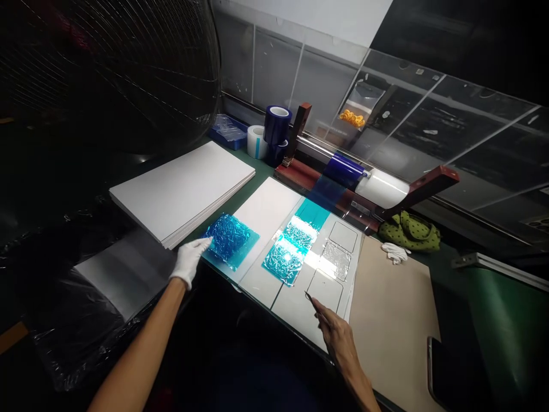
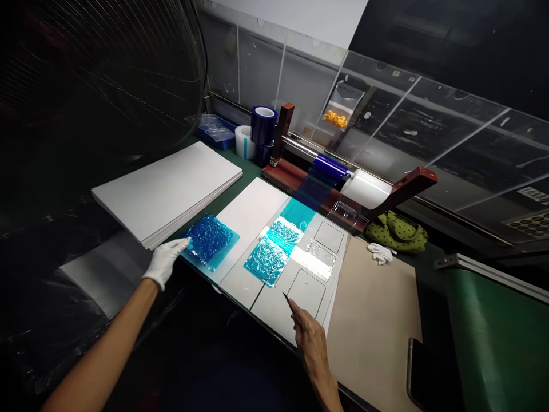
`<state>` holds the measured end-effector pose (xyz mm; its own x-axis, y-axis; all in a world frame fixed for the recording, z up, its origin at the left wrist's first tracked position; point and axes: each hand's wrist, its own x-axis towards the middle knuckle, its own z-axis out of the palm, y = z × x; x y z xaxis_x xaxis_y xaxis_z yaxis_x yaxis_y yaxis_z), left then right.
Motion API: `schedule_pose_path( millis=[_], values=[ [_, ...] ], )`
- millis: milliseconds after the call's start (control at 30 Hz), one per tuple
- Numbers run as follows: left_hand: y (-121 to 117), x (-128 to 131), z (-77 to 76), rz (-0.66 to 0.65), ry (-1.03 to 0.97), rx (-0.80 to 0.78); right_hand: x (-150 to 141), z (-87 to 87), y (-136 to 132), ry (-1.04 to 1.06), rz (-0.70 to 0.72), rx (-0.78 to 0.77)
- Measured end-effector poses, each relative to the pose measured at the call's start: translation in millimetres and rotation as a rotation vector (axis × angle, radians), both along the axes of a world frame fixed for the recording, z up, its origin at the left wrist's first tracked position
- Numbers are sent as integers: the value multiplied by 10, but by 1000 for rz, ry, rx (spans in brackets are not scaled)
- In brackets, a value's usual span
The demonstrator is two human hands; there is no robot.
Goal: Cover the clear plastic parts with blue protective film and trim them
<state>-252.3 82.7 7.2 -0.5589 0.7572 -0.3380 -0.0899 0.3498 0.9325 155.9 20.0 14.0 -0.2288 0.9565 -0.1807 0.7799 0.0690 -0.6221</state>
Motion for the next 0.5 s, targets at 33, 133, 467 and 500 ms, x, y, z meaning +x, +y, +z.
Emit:
schedule_pose_path(
  millis=[33,133,467,500],
  values=[
    [79,-86,-12,1,18,9,-3,6,2,-1,-18,4],
    [230,-229,-67,-7,71,15,-4,20,5,-18,-60,19],
    [295,-222,87,136,556,-101,-33,74,205,-129,-19,93],
    [276,-105,110,127,665,-116,-45,68,298,-156,4,118]
  ],
)
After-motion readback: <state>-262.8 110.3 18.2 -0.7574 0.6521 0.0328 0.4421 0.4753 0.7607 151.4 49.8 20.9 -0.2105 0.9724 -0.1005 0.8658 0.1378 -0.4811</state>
